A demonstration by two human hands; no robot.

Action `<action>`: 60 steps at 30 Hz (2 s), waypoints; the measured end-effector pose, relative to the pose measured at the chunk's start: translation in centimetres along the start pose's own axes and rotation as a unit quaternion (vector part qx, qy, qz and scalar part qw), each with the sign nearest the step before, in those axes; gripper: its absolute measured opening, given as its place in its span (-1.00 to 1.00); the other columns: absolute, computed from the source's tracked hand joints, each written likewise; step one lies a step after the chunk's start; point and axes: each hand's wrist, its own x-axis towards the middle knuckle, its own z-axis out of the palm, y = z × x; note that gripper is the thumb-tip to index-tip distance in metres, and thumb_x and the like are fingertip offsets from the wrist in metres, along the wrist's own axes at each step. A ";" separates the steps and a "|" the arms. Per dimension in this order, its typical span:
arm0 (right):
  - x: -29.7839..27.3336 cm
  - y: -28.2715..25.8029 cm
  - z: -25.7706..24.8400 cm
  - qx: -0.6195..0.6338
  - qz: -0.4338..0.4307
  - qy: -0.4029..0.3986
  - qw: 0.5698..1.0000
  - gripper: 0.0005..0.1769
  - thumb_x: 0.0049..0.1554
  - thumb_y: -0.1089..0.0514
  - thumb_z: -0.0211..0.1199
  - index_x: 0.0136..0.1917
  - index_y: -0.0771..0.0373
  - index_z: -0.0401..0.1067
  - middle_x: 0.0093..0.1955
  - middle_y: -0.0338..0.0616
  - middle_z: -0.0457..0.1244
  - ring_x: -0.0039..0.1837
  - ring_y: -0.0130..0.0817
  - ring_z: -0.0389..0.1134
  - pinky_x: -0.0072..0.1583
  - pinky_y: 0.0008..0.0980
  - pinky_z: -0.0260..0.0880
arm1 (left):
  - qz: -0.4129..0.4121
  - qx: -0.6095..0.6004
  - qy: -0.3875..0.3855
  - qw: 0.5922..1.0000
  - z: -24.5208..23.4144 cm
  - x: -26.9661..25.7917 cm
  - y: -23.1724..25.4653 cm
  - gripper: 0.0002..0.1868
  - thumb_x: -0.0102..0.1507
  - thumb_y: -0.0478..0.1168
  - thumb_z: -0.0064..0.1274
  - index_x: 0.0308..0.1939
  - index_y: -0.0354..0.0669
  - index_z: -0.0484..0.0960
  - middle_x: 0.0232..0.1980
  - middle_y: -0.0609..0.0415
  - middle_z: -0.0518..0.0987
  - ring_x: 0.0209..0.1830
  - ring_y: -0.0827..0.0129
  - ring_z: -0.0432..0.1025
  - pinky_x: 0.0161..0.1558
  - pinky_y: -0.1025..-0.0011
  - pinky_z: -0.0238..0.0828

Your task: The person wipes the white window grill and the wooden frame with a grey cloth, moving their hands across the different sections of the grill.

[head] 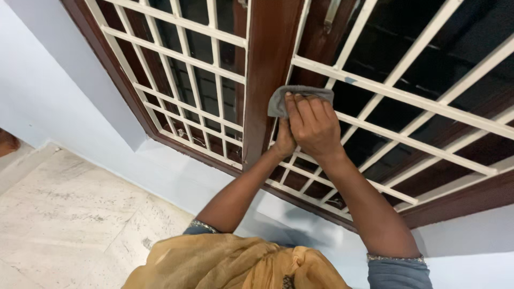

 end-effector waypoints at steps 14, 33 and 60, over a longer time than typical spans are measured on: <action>-10.7 7.8 -9.5 -0.078 0.040 -0.026 0.996 -0.88 0.18 0.36 0.52 0.02 0.32 0.67 -0.07 -0.18 0.35 0.04 -0.28 0.32 0.04 -0.35 0.35 | -0.113 -0.062 -0.064 0.990 5.1 1.9 9.4 0.08 0.15 0.73 -0.79 -0.12 -0.20 0.37 -0.34 0.27 0.13 -0.43 0.58 -0.05 -0.38 0.54 -0.12; -21.3 10.8 -16.2 -0.177 0.249 -0.054 0.951 -0.74 0.15 0.49 0.34 0.06 0.26 0.62 0.01 -0.26 0.32 0.20 -0.34 0.26 0.28 -0.42 0.30 | -0.078 -0.028 -0.003 0.997 5.3 1.4 7.0 -0.04 0.25 0.68 -0.61 -0.22 -0.18 0.40 -0.44 0.33 0.09 -0.52 0.64 -0.10 -0.46 0.57 -0.19; -4.4 -3.8 1.0 -0.031 0.237 -0.045 0.970 -0.48 0.27 0.17 0.07 0.44 0.44 0.37 0.48 0.25 0.24 0.57 0.09 0.12 0.53 0.13 -0.08 | -0.067 -0.050 0.010 0.996 2.1 0.7 2.6 -0.28 0.52 0.17 -0.64 0.57 -0.27 0.08 0.51 -0.11 0.26 0.51 0.24 0.21 0.49 0.29 0.17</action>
